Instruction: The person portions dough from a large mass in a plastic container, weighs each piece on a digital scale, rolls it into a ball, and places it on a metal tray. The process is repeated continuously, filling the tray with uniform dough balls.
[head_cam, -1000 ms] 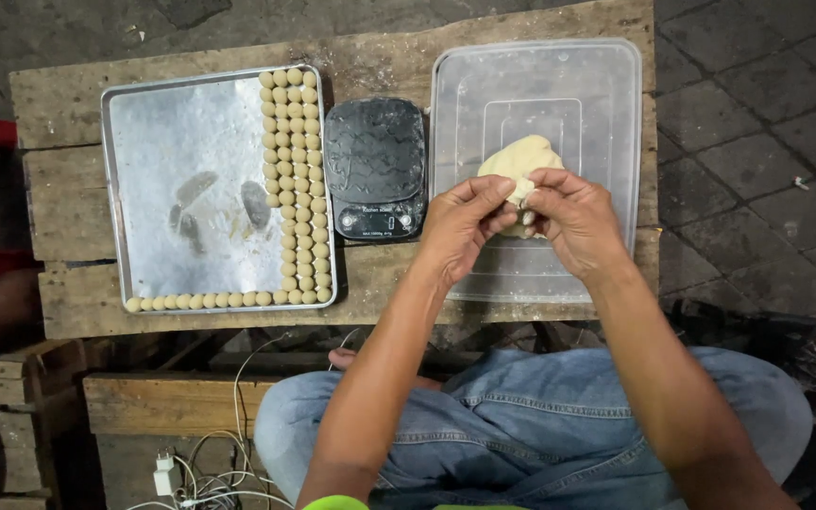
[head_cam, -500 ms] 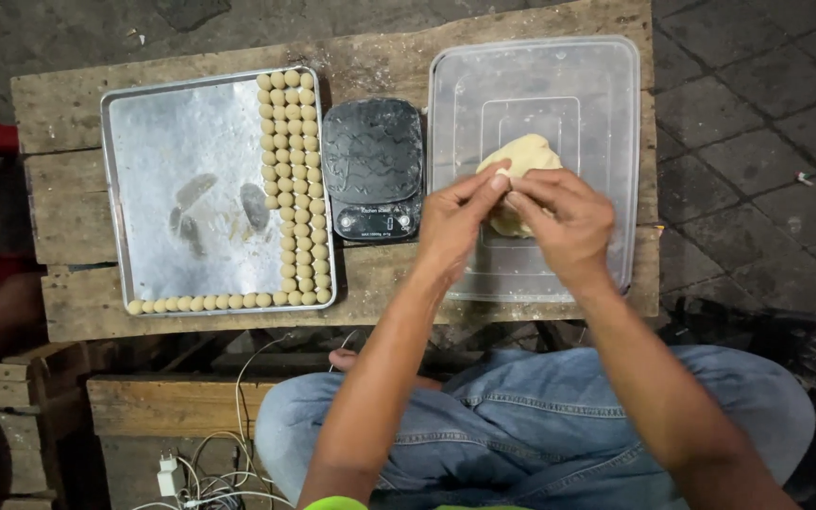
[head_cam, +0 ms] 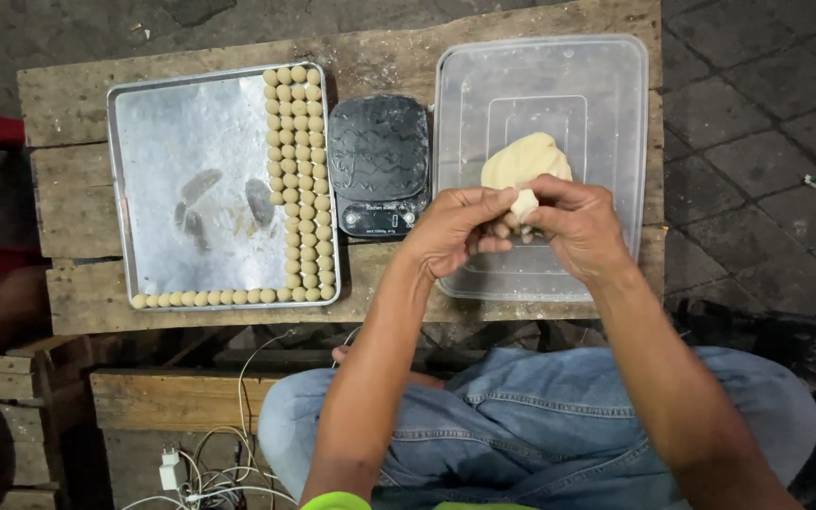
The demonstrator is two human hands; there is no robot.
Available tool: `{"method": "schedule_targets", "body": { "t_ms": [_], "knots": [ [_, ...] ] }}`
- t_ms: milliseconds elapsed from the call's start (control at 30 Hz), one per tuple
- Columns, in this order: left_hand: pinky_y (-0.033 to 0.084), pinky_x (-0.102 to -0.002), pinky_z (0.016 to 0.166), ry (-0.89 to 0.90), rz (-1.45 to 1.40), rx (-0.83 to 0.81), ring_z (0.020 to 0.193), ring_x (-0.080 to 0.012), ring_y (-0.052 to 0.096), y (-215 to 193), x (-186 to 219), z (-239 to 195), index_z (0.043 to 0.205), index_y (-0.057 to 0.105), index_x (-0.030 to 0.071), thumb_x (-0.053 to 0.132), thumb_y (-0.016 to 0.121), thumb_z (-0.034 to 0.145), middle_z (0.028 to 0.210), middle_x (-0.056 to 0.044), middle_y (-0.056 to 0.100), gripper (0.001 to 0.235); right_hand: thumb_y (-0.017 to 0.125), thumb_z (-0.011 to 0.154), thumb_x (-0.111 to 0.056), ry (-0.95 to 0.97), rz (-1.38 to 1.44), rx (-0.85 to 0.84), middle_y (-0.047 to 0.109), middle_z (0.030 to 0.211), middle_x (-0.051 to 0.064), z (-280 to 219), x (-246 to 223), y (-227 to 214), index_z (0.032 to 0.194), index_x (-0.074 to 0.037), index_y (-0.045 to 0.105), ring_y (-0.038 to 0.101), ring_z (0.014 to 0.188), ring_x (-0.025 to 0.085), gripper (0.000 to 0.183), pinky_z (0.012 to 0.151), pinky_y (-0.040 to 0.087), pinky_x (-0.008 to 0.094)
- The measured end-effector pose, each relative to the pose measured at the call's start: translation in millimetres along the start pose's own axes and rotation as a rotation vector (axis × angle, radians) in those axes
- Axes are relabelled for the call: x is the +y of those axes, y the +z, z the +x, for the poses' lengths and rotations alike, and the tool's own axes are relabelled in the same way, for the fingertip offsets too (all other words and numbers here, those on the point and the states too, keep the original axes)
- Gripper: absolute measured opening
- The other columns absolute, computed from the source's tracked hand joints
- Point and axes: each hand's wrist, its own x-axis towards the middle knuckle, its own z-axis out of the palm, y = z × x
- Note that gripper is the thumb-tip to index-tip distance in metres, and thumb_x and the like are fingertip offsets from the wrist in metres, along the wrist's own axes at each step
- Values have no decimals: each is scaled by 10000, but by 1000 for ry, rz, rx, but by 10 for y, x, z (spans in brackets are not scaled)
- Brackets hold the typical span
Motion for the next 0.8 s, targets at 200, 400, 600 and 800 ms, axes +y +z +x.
{"method": "schedule_targets", "body": {
  "t_ms": [200,400,600,800],
  "knots": [
    [680,-369,631,101,129,145,677,-199,757,279,30,-56,1008,751,-27,305,719,985,807,-161,746,334,916,829,35,-466,-620,48,693,888,146,-80,-252,275,1059,45,798,651,731,173,258,636,533,331],
    [652,-341,749,302,193,210,824,-151,725,112,-211,167,1159,771,38,252,750,981,934,-139,770,278,916,858,8,-654,-896,-2,719,943,126,-79,-356,378,1090,-11,817,667,752,259,253,695,537,378],
    [540,-429,950,133,251,-110,1021,-268,713,255,-974,278,1170,771,101,261,645,998,1101,-146,736,267,361,1149,-342,-744,-971,-82,504,1470,246,-57,-453,269,1555,48,466,404,1382,415,573,1194,253,538],
    [540,-399,1023,36,-310,-105,1201,-277,653,633,-351,-189,1402,637,71,726,537,1069,1357,-137,653,741,135,1101,-570,-811,-1094,-253,224,1716,197,-420,83,512,1633,-32,328,59,1584,394,781,1294,12,510]
  ]
}}
